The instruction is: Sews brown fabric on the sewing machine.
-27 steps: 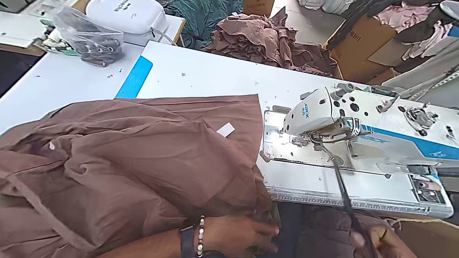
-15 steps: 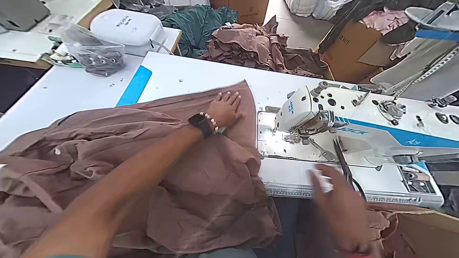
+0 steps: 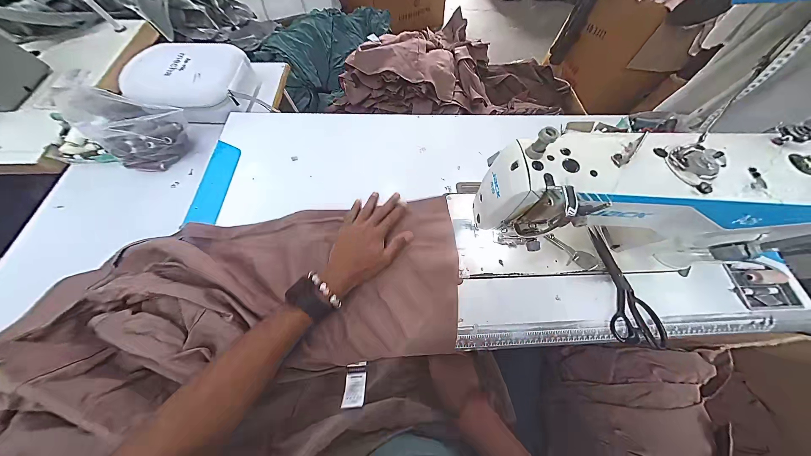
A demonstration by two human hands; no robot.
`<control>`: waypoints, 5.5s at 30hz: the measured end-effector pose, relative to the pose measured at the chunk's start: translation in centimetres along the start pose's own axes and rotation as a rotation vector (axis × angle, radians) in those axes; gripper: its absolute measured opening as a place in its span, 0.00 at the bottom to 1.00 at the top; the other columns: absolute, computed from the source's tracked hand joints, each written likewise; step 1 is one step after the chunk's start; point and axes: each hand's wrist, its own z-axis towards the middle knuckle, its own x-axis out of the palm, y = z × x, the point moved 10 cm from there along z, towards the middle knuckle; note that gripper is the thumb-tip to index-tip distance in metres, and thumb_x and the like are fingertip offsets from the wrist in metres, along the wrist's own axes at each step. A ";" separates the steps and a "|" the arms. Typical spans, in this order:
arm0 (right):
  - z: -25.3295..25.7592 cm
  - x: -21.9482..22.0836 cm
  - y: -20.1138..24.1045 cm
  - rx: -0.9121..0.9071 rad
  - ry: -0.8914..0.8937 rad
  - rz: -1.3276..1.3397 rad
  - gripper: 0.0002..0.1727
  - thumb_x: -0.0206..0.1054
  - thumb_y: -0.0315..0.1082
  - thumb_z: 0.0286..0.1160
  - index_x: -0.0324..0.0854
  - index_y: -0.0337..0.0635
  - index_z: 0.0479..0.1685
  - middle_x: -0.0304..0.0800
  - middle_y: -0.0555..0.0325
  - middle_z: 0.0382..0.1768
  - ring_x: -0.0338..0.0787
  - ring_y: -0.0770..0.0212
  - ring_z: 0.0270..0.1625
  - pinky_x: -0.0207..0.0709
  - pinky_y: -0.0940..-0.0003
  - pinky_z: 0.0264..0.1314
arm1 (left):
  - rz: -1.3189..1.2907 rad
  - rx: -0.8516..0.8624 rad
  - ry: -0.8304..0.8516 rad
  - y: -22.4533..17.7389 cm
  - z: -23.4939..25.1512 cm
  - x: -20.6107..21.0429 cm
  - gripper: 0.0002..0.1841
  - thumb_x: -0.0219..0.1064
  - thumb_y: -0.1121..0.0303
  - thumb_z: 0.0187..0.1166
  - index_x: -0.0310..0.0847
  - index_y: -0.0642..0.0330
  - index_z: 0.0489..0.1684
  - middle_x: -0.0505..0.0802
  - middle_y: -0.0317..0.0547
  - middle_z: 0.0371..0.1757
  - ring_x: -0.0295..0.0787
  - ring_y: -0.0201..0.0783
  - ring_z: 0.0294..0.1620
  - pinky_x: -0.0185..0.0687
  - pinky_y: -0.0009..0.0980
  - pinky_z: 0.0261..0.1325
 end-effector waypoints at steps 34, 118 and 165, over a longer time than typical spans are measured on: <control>-3.6 -18.6 -9.1 0.099 -1.142 0.788 0.05 0.78 0.42 0.68 0.97 0.58 0.37 0.95 0.76 0.35 0.85 0.73 0.41 0.75 0.68 0.49 | -0.616 0.034 -0.007 -13.7 -1.7 -1.2 0.11 0.66 0.55 0.82 0.95 0.41 0.49 0.93 0.27 0.40 0.88 0.22 0.41 0.84 0.26 0.46; -0.6 -19.8 -5.2 0.101 -0.988 -0.033 0.24 0.57 0.39 0.76 0.91 0.50 0.67 0.83 0.64 0.14 0.80 0.61 0.13 0.67 0.63 0.12 | -0.038 0.394 -0.060 -13.8 1.0 1.7 0.24 0.46 0.53 0.90 0.78 0.37 0.79 0.83 0.32 0.77 0.72 0.43 0.77 0.60 0.47 0.77; -0.9 -18.4 -10.2 0.075 -0.818 0.861 0.17 0.55 0.36 0.89 0.89 0.45 0.62 0.94 0.64 0.32 0.90 0.72 0.23 0.89 0.71 0.23 | -0.086 0.513 -0.151 -13.6 2.6 1.1 0.20 0.52 0.55 0.87 0.87 0.34 0.69 0.89 0.35 0.68 0.76 0.47 0.72 0.62 0.49 0.73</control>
